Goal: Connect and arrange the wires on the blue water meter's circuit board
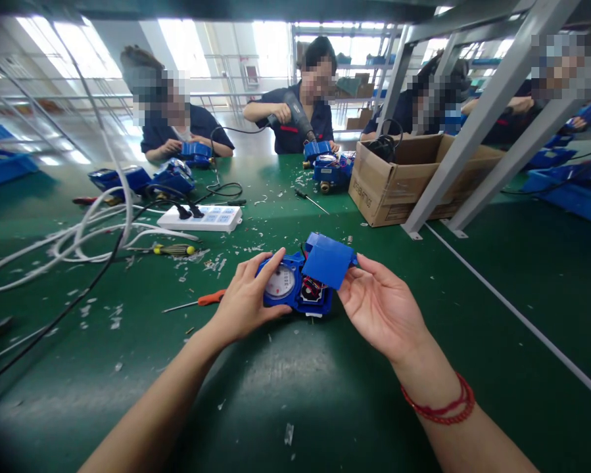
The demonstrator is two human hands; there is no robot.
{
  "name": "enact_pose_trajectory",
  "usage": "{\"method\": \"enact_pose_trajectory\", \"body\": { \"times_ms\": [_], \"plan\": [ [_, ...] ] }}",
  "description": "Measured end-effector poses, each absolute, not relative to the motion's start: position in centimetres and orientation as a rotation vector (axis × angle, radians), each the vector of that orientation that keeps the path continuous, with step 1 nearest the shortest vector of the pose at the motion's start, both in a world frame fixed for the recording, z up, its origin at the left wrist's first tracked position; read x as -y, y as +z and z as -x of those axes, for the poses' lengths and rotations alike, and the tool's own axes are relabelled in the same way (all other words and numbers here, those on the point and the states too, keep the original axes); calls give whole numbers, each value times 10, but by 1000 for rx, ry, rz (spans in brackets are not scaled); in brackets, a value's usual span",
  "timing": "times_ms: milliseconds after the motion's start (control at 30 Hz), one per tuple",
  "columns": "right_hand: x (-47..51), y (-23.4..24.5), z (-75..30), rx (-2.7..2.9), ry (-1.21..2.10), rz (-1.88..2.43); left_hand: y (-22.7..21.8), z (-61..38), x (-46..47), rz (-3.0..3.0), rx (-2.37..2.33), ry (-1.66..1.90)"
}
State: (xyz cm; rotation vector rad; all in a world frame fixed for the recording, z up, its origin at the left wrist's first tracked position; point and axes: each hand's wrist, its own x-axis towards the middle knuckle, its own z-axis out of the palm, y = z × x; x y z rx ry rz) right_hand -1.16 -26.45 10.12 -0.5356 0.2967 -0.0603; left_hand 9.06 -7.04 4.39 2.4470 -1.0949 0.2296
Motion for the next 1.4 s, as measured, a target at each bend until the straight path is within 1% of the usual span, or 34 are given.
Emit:
{"method": "enact_pose_trajectory", "body": {
  "times_ms": [267,500,567,633,700,767,867,967,1133,1267,1400],
  "plan": [
    [255,105,8,-331,-73,471,38,-87,72,-2447,1062,266],
    [248,117,3,-368,-69,450,35,-82,75,-2494,1028,391],
    [245,124,1,-374,-62,447,32,-74,76,-2514,1006,511],
    [241,131,-2,-372,-55,456,28,-62,79,-2482,1023,705],
    [236,135,-4,-344,-32,485,22,-49,85,-2424,1124,870],
    [231,137,-7,-310,11,542,17,-39,95,-2408,1236,924],
    [226,138,-12,-343,65,644,12,-32,113,-2472,1296,851],
    [225,139,-20,-372,36,679,13,-31,123,-2528,1303,776],
    [235,142,-31,-303,66,691,19,-35,120,-2549,1332,692],
    [240,140,-34,-240,187,766,24,-44,116,-2511,1328,667],
    [240,138,-38,-211,215,821,28,-54,118,-2449,1305,700]
  ]
}}
